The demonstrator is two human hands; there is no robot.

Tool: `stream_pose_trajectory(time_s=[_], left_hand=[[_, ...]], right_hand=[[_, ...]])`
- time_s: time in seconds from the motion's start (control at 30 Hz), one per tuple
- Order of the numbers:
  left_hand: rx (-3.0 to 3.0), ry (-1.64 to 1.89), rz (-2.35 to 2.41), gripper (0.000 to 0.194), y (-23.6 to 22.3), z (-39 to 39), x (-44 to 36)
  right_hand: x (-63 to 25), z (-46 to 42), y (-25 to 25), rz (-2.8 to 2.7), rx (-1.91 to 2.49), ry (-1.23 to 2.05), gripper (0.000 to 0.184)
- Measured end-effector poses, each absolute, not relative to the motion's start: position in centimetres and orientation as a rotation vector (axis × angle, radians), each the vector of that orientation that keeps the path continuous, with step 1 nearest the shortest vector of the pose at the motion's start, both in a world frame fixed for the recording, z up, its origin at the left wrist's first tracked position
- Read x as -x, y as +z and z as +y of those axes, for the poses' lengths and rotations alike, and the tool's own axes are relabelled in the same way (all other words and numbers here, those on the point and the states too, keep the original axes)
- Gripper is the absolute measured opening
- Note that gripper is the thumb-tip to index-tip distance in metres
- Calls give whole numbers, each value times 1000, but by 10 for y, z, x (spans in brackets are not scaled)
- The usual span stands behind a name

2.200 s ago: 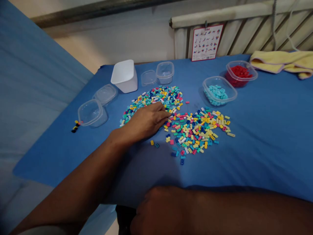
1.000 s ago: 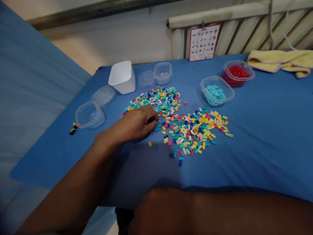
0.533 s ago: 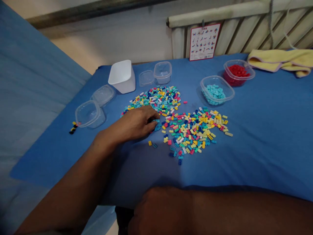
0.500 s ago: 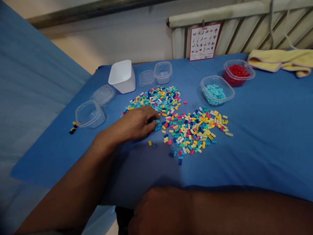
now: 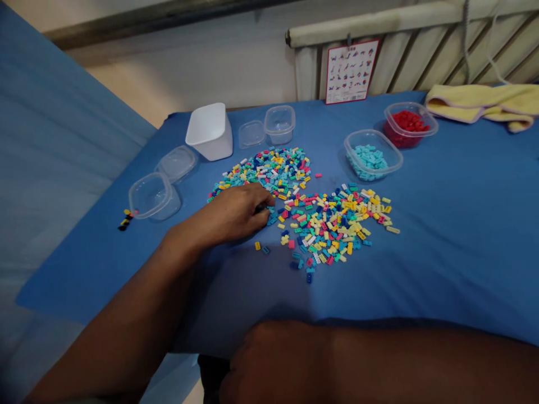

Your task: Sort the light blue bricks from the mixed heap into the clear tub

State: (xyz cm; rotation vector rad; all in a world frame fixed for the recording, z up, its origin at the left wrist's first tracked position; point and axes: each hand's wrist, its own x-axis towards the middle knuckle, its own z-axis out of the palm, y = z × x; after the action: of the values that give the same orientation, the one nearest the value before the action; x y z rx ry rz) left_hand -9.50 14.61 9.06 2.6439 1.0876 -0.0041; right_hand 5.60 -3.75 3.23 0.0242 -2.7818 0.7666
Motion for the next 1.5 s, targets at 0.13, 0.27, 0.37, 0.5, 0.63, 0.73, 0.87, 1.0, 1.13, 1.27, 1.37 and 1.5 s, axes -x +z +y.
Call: stream_pose_trajectory(time_s=[0.13,0.27,0.37,0.5,0.63,0.73,0.87,1.0,1.13,1.27,1.37,1.5], left_hand=[[-2616,97,1051,20,86,148,96],[-2606,156,1037,14,85,148,98],[-2594,166,1013,12,87,148,99],[-2589,143,965,11,89,147,97],[-2586,116,967,11,91,145,95],[-2585,123,949,11,91,145,95],[-2586,142,933,12,89,146,97],[-2582,135,920,10,89,145,97],[-2581,115,929,11,90,145,97],[-2589,106,925,11,91,144,96],[-2603,101,909,11,91,144,96],[-2643,105,893,11,91,144,94]], right_hand=[[-57,-35,35,-2810,-51,748,9],[-58,-33,39,-2821,-37,736,10],[-58,-33,39,-2803,-31,728,10],[-59,-35,37,-2801,-27,720,8],[-58,-36,37,-2803,-27,734,8],[-57,-34,39,-2811,-31,700,12],[-57,-34,39,-2818,-42,675,13],[-56,-34,39,-2813,-45,676,16],[-55,-33,42,-2856,-61,680,14],[-55,-34,41,-2862,-58,692,16],[-56,-35,38,-2833,-30,712,14],[-56,-37,36,-2828,-39,714,13]])
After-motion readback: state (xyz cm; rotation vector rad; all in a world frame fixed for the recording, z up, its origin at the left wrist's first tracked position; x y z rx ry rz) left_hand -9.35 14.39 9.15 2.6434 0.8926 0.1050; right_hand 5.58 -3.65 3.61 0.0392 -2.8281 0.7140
